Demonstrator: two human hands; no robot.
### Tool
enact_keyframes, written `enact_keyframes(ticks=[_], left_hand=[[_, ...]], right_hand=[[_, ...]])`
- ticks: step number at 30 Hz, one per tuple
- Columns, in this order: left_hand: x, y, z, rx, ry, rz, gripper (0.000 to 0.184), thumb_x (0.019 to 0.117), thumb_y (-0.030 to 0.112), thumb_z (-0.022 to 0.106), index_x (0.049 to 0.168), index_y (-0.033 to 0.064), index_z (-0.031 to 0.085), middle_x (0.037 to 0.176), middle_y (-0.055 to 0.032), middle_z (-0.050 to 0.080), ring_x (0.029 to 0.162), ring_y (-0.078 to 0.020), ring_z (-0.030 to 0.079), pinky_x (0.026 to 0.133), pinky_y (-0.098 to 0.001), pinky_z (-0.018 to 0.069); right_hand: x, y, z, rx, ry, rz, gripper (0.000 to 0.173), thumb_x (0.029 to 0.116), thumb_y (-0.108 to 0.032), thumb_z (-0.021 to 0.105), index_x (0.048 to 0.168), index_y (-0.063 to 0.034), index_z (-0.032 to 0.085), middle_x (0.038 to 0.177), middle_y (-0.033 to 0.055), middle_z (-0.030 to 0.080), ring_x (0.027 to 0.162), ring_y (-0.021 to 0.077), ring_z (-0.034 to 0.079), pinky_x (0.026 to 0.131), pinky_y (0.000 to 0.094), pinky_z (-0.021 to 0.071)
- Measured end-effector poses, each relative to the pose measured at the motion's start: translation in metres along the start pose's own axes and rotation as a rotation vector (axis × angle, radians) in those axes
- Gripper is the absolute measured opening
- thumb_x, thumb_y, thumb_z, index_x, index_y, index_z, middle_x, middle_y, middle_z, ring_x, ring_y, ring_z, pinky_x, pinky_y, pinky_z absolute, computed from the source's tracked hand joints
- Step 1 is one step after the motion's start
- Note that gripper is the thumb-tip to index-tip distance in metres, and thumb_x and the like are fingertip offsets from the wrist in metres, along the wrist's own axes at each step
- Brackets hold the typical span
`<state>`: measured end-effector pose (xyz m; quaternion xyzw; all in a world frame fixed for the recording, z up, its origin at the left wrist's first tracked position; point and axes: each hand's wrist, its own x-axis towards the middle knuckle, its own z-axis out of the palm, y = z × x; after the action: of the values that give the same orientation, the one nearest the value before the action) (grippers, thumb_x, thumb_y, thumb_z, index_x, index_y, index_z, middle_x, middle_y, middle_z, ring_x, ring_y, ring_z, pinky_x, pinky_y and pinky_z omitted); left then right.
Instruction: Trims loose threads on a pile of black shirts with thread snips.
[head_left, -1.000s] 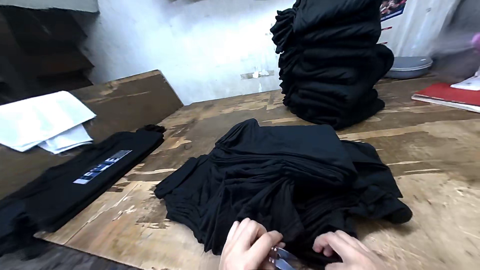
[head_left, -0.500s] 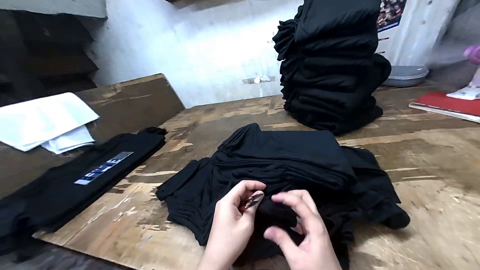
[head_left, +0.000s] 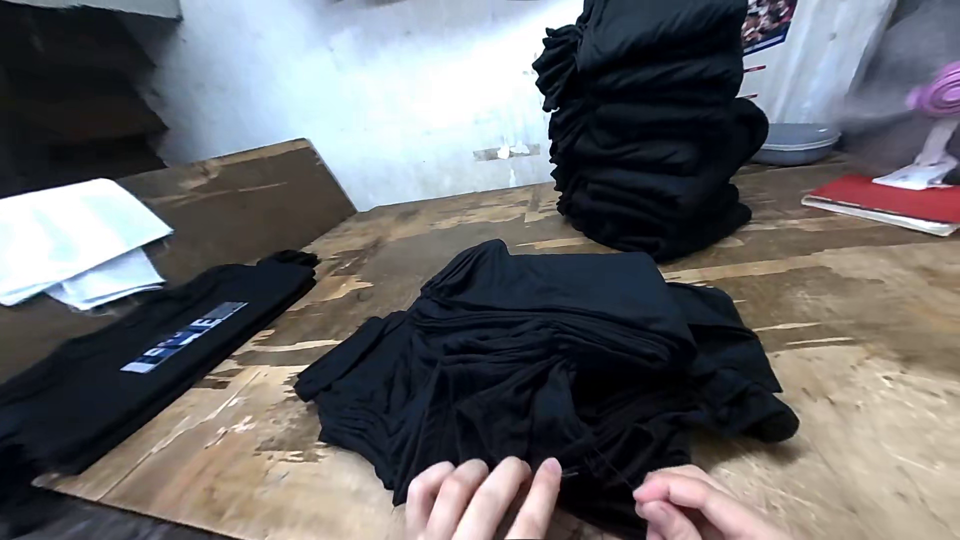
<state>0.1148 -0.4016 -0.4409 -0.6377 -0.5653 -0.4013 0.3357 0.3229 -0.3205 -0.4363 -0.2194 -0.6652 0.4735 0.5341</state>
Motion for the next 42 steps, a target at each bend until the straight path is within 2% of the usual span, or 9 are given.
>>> enact_keyframes(ticks=[3,6,8,12,14,16,22,30,42], left_hand=[[-0.005,-0.003,-0.001,0.102,0.026,0.083,0.021,0.0954,0.026,0.072,0.116,0.023,0.071,0.1,0.0011,0.065,0.092,-0.0169,0.053,0.09,-0.0359,0.0351],[-0.009,-0.008,-0.002,0.021,0.037,-0.046,0.024,0.0935,0.034,0.075,0.116,0.0277,0.072,0.102,0.0041,0.065,0.095,-0.0132,0.057,0.09,-0.0338,0.0403],[-0.007,-0.009,-0.003,-0.067,0.03,-0.144,0.024,0.0926,0.037,0.076,0.114,0.0273,0.073,0.102,0.0051,0.066,0.097,-0.0113,0.058,0.089,-0.032,0.0425],[-0.006,-0.009,0.0,-0.139,0.036,-0.212,0.028,0.0927,0.039,0.076,0.117,0.0245,0.073,0.102,0.0038,0.065,0.095,-0.0096,0.058,0.084,-0.0291,0.0439],[-0.009,-0.006,0.0,-0.139,0.034,-0.195,0.028,0.0927,0.037,0.077,0.117,0.0243,0.074,0.102,0.004,0.068,0.094,-0.0104,0.059,0.084,-0.0299,0.0456],[-0.014,-0.004,-0.001,-0.085,0.041,-0.131,0.02,0.0932,0.032,0.076,0.112,0.0259,0.076,0.099,0.0051,0.07,0.09,-0.0116,0.06,0.084,-0.0309,0.0442],[-0.016,0.005,0.018,0.104,0.056,0.08,0.02,0.096,0.026,0.071,0.115,0.0224,0.072,0.102,0.002,0.066,0.091,-0.0169,0.053,0.088,-0.0342,0.0372],[-0.008,0.007,0.025,0.128,0.082,0.107,0.02,0.096,0.026,0.07,0.115,0.0217,0.072,0.103,0.0015,0.066,0.091,-0.0167,0.052,0.088,-0.0337,0.0358],[-0.001,0.015,0.021,0.098,0.02,-0.037,0.024,0.0952,0.032,0.073,0.117,0.0215,0.073,0.102,-0.0002,0.067,0.089,-0.0172,0.056,0.084,-0.0353,0.0389]], right_hand=[[0.004,0.001,-0.007,-0.103,-0.112,0.061,0.006,0.0926,-0.002,0.07,0.096,-0.0005,0.076,0.094,0.0052,0.073,0.078,0.0079,0.069,0.069,0.0246,0.0611],[0.01,-0.005,-0.009,-0.581,-0.287,0.257,0.045,0.0905,-0.049,0.074,0.107,-0.0076,0.075,0.1,0.0095,0.07,0.085,0.0204,0.067,0.07,0.039,0.0562],[0.014,-0.01,0.006,-0.682,-0.228,0.28,0.059,0.087,-0.061,0.073,0.111,-0.0073,0.074,0.097,0.0092,0.068,0.079,0.0206,0.065,0.066,0.0389,0.0553],[0.026,-0.002,0.03,-0.447,-0.129,0.317,0.035,0.094,-0.041,0.073,0.099,-0.0066,0.076,0.064,-0.0028,0.058,0.053,0.0085,0.05,0.051,0.0292,0.0437],[0.026,0.005,0.029,-0.271,-0.124,0.287,0.016,0.097,-0.018,0.069,0.088,-0.0064,0.076,0.071,-0.0038,0.067,0.058,0.0004,0.055,0.054,0.02,0.046],[0.022,0.006,0.023,-0.147,-0.129,0.244,0.014,0.097,-0.008,0.066,0.091,-0.0035,0.078,0.084,0.0003,0.074,0.068,-0.0006,0.062,0.062,0.0181,0.0518],[0.013,0.002,0.018,0.103,-0.125,0.34,0.015,0.0984,-0.005,0.064,0.093,-0.0028,0.077,0.079,-0.004,0.071,0.053,-0.0036,0.049,0.048,0.0168,0.0407],[0.012,0.008,0.012,0.268,-0.134,0.417,0.017,0.0989,-0.005,0.062,0.093,-0.0038,0.078,0.073,-0.0043,0.068,0.052,-0.0034,0.047,0.048,0.0165,0.0389],[0.01,0.007,0.0,0.263,-0.187,0.39,0.017,0.0975,-0.004,0.063,0.093,-0.0033,0.079,0.083,-0.0014,0.072,0.06,-0.0016,0.055,0.053,0.017,0.0454]])
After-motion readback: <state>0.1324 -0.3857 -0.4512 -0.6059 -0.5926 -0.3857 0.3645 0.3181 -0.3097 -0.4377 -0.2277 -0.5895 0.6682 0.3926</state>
